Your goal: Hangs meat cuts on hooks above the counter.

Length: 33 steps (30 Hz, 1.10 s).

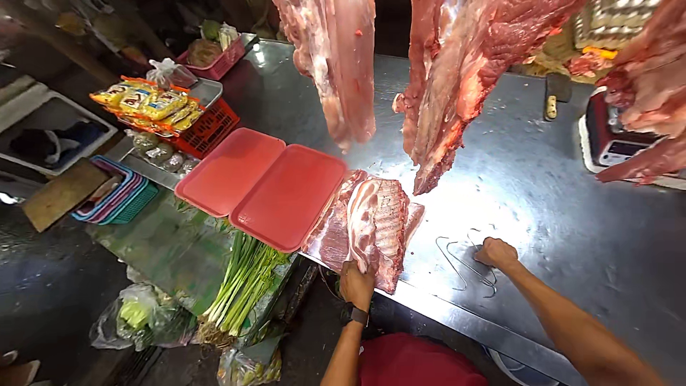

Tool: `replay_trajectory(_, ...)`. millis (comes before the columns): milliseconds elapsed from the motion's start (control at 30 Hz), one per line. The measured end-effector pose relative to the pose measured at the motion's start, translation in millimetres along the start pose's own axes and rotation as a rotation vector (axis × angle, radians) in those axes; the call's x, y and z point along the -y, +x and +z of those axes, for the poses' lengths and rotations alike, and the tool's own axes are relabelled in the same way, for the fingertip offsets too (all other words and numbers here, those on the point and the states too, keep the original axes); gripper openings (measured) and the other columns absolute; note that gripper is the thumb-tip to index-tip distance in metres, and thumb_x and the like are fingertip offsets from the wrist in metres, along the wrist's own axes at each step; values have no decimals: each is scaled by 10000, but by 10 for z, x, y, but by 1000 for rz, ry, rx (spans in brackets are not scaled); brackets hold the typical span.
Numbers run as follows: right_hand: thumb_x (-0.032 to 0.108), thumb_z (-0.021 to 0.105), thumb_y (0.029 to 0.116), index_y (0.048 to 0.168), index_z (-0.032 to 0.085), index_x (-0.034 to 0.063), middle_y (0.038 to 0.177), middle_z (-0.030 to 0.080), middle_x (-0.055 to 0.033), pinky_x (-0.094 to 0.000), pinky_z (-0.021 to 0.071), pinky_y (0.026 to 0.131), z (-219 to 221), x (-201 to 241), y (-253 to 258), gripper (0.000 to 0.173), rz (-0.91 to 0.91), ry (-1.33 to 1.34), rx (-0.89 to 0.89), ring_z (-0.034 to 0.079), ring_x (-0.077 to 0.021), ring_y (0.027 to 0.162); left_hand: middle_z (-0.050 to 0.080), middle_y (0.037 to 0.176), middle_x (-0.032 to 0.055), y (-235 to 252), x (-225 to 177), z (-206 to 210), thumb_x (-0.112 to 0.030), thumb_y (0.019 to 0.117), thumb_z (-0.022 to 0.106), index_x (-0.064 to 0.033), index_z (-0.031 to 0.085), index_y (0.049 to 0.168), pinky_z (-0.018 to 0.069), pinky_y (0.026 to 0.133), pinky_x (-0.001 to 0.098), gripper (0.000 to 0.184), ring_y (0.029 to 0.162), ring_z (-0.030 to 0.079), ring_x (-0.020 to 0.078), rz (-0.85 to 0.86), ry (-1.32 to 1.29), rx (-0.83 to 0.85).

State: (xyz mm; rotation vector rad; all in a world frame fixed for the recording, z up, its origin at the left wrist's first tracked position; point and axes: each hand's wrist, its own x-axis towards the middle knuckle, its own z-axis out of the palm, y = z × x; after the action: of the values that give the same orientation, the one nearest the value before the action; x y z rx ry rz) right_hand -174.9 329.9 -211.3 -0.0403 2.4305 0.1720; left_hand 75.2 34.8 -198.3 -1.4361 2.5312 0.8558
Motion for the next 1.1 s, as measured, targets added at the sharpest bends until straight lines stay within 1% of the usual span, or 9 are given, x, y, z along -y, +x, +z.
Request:
replay_trajectory(67, 447, 718, 840, 1077, 698, 4, 1170, 705, -217, -629, 529, 879, 60, -9, -18, 502, 3, -14, -27, 674, -390, 1133, 702, 1150, 116, -59, -74, 108, -337, 866, 731, -57, 723, 1117, 551, 926, 524, 376, 1081, 680, 284, 62, -91, -96)
replay_trajectory(200, 481, 661, 857, 1021, 711, 17, 1125, 715, -212, -622, 536, 850, 152, -138, -29, 495, -32, 1, -83, 685, -392, 1100, 694, 808, 111, -106, -267, -89, -210, 851, 760, -20, 699, 1005, 566, 712, 508, 252, 747, 684, 249, 107, -458, -233)
replay_trajectory(367, 302, 639, 949, 1037, 653, -65, 987, 685, -303, -698, 510, 822, 118, -524, -98, 377, -93, 477, -343, 677, -481, 985, 668, 850, 111, 162, -592, -1132, -141, 904, 697, 33, 652, 1086, 569, 724, 418, 256, 755, 652, 185, 430, -605, -188)
replay_trajectory(467, 148, 559, 986, 1020, 598, -75, 866, 629, -263, -623, 492, 742, 52, -660, -261, 228, -149, 807, -588, 637, -413, 826, 711, 901, 107, 403, -744, -1805, -115, 939, 700, -11, 660, 1150, 594, 713, 431, 237, 751, 687, 185, 593, -574, -113)
replay_trajectory(667, 170, 435, 1053, 1080, 721, -31, 818, 672, -242, -566, 494, 720, 148, -710, -445, 352, -312, 844, -817, 640, -358, 739, 717, 909, 25, 521, -1140, -2841, -64, 901, 704, -20, 683, 1095, 599, 743, 312, 200, 791, 683, 80, 824, -618, -193)
replay_trajectory(733, 162, 450, 1036, 1058, 717, -32, 703, 601, -148, -415, 446, 591, 137, -595, -621, 331, -437, 904, -873, 524, -203, 595, 712, 925, -10, 490, -1241, -3178, -64, 904, 700, -35, 670, 1110, 594, 768, 282, 211, 820, 680, 52, 899, -605, -197)
replay_trajectory(833, 209, 540, 1021, 1076, 697, -20, 684, 548, 6, -185, 392, 539, -16, -221, -1029, 283, -594, 1079, -820, 435, 12, 559, 699, 900, -76, 377, -1279, -3654, -61, 902, 689, -89, 646, 1096, 595, 739, 222, 201, 791, 676, 10, 1013, -555, -135)
replay_trajectory(933, 244, 489, 1070, 1042, 686, 43, 665, 510, 91, -150, 387, 505, -242, 350, -1518, 283, -779, 1296, -682, 429, 41, 530, 711, 888, -79, 281, -1147, -4021, -66, 887, 689, -114, 648, 1085, 604, 712, 210, 208, 769, 686, 22, 1102, -499, -2)
replay_trajectory(1100, 289, 492, 1076, 1042, 680, 191, 696, 525, 139, -131, 384, 499, -884, 1453, -2410, 215, -1413, 1693, -456, 440, 41, 545, 733, 829, -23, 33, -732, -4300, -84, 893, 704, -129, 683, 1070, 588, 567, 203, 184, 638, 680, 52, 1103, -438, 194)
